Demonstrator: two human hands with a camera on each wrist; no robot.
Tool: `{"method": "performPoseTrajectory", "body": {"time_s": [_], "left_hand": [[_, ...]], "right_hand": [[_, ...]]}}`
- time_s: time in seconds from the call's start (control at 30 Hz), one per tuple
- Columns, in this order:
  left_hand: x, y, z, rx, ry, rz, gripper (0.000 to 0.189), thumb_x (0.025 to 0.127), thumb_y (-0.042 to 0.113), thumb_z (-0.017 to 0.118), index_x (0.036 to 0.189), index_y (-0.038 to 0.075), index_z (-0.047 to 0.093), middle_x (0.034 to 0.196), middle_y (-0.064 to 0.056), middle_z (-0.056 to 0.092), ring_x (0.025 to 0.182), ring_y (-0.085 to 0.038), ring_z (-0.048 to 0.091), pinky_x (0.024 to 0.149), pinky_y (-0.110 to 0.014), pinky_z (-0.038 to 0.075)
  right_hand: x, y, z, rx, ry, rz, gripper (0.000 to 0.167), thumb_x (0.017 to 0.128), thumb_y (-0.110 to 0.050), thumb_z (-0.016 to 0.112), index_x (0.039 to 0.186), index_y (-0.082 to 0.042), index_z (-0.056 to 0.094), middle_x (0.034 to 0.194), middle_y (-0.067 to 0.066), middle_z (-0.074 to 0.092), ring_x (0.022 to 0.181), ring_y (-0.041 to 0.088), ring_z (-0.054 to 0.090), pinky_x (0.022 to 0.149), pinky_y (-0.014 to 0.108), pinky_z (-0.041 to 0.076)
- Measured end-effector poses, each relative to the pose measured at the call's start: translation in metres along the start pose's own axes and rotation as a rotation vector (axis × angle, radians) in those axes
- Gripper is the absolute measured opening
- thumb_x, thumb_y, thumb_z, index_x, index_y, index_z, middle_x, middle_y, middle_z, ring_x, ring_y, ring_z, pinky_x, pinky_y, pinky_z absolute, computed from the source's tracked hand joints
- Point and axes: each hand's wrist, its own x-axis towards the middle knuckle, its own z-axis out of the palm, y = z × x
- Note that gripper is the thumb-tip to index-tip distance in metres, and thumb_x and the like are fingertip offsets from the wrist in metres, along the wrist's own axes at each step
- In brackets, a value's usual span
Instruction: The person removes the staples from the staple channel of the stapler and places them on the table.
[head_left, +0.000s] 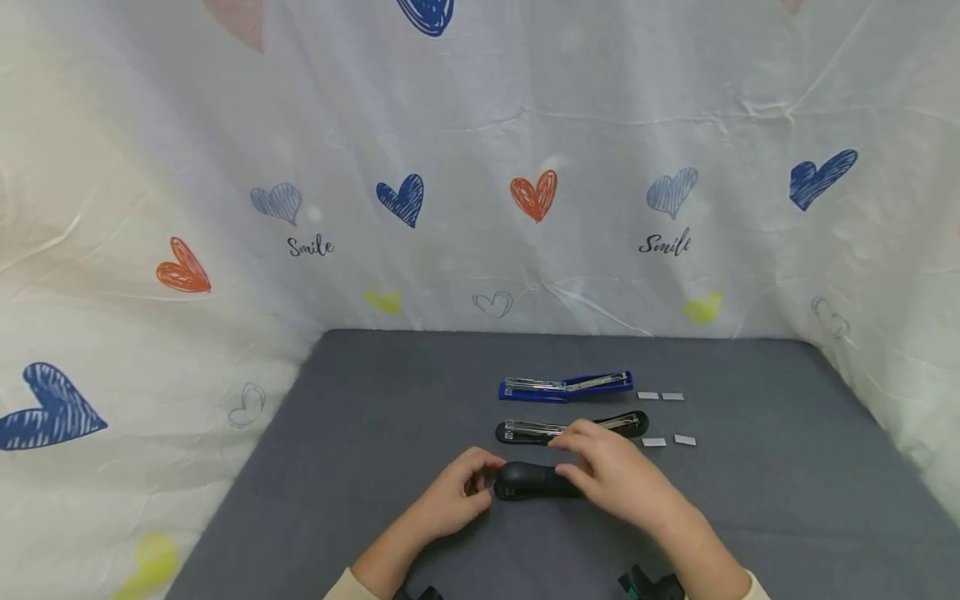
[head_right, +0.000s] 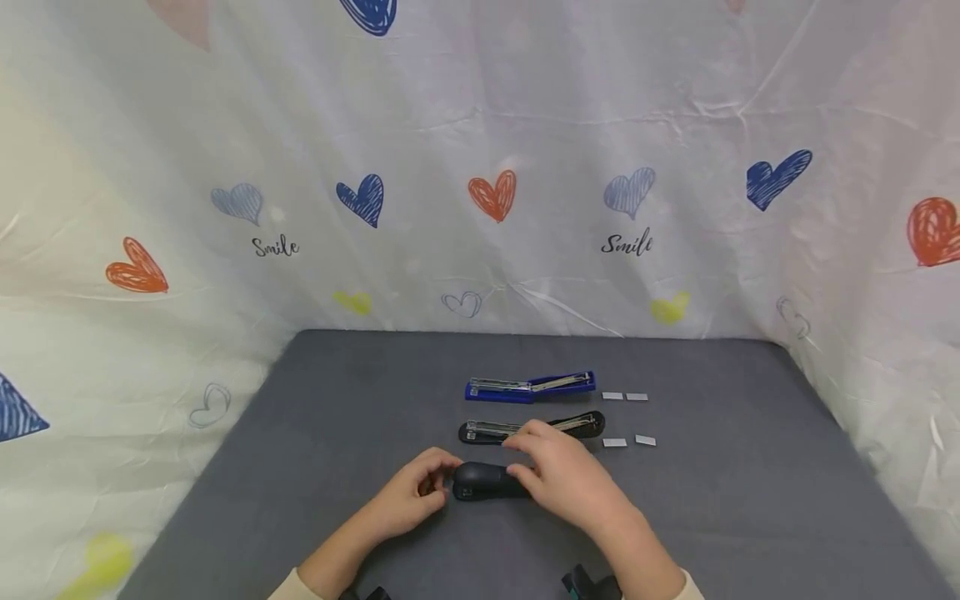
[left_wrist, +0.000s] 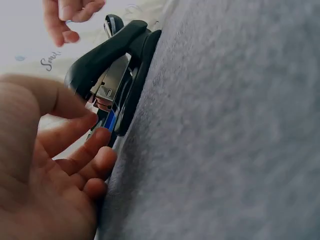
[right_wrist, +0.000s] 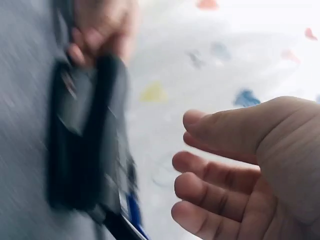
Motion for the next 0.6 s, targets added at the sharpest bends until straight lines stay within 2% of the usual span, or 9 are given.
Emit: {"method": "performPoseTrajectory", "body": {"time_s": [0.07,0.13,0.2,0.23,0.37,0.5,0.6], "left_hand": [[-0.001,-0.002,0.003,0.043,-0.009,0.019,0.035,0.094,0.017,0.074,0.129,0.018,0.068,0.112,0.008,0.058,0.083,-0.01,0.051,0.069,-0.025,0.043],[-0.001,-0.003,0.008,0.104,-0.008,0.039,0.042,0.092,0.034,0.08,0.129,0.02,0.069,0.113,0.011,0.058,0.086,-0.008,0.052,0.073,-0.025,0.045],[-0.001,-0.003,0.011,0.177,0.0,0.064,0.045,0.089,0.038,0.082,0.128,0.019,0.07,0.113,0.012,0.058,0.089,-0.006,0.052,0.076,-0.026,0.046],[-0.001,-0.003,0.012,0.214,0.005,0.076,0.043,0.089,0.037,0.083,0.126,0.019,0.071,0.113,0.012,0.059,0.09,-0.005,0.053,0.077,-0.026,0.047],[0.0,-0.002,0.014,0.296,0.032,0.111,0.03,0.09,0.026,0.082,0.118,0.018,0.074,0.111,0.012,0.059,0.092,-0.004,0.054,0.079,-0.027,0.048],[0.002,-0.002,0.014,0.302,0.026,0.11,0.023,0.091,0.026,0.081,0.112,0.02,0.074,0.111,0.013,0.059,0.093,-0.004,0.054,0.081,-0.028,0.048],[0.003,-0.002,0.013,0.302,0.027,0.127,0.021,0.091,0.025,0.081,0.11,0.02,0.074,0.11,0.012,0.058,0.092,-0.005,0.054,0.081,-0.027,0.049]], "right_hand": [[0.003,-0.006,0.013,-0.015,-0.053,-0.013,0.033,0.095,-0.023,0.076,0.125,-0.008,0.072,0.117,-0.001,0.062,0.081,0.003,0.059,0.073,0.029,0.053],[0.005,-0.011,0.027,-0.038,-0.094,-0.017,0.041,0.096,-0.028,0.076,0.13,-0.006,0.069,0.123,0.001,0.059,0.093,0.01,0.063,0.079,0.032,0.055],[0.006,-0.014,0.041,-0.07,-0.112,-0.026,0.048,0.096,-0.032,0.075,0.134,-0.004,0.066,0.126,0.004,0.057,0.102,0.017,0.066,0.081,0.034,0.056],[0.006,-0.014,0.047,-0.084,-0.11,-0.026,0.051,0.096,-0.032,0.074,0.135,-0.002,0.065,0.126,0.005,0.056,0.1,0.018,0.067,0.08,0.034,0.056],[0.005,-0.013,0.067,-0.119,-0.02,-0.031,0.047,0.094,-0.03,0.077,0.131,-0.002,0.067,0.12,0.005,0.057,0.091,0.016,0.068,0.073,0.03,0.056],[0.006,-0.009,0.078,-0.101,0.089,-0.02,0.034,0.09,-0.027,0.081,0.117,-0.01,0.071,0.11,-0.002,0.058,0.083,0.008,0.063,0.071,0.028,0.055],[0.008,-0.006,0.082,-0.095,0.128,-0.026,0.029,0.088,-0.027,0.083,0.111,-0.013,0.071,0.106,-0.005,0.058,0.081,0.005,0.06,0.071,0.028,0.054]]}}
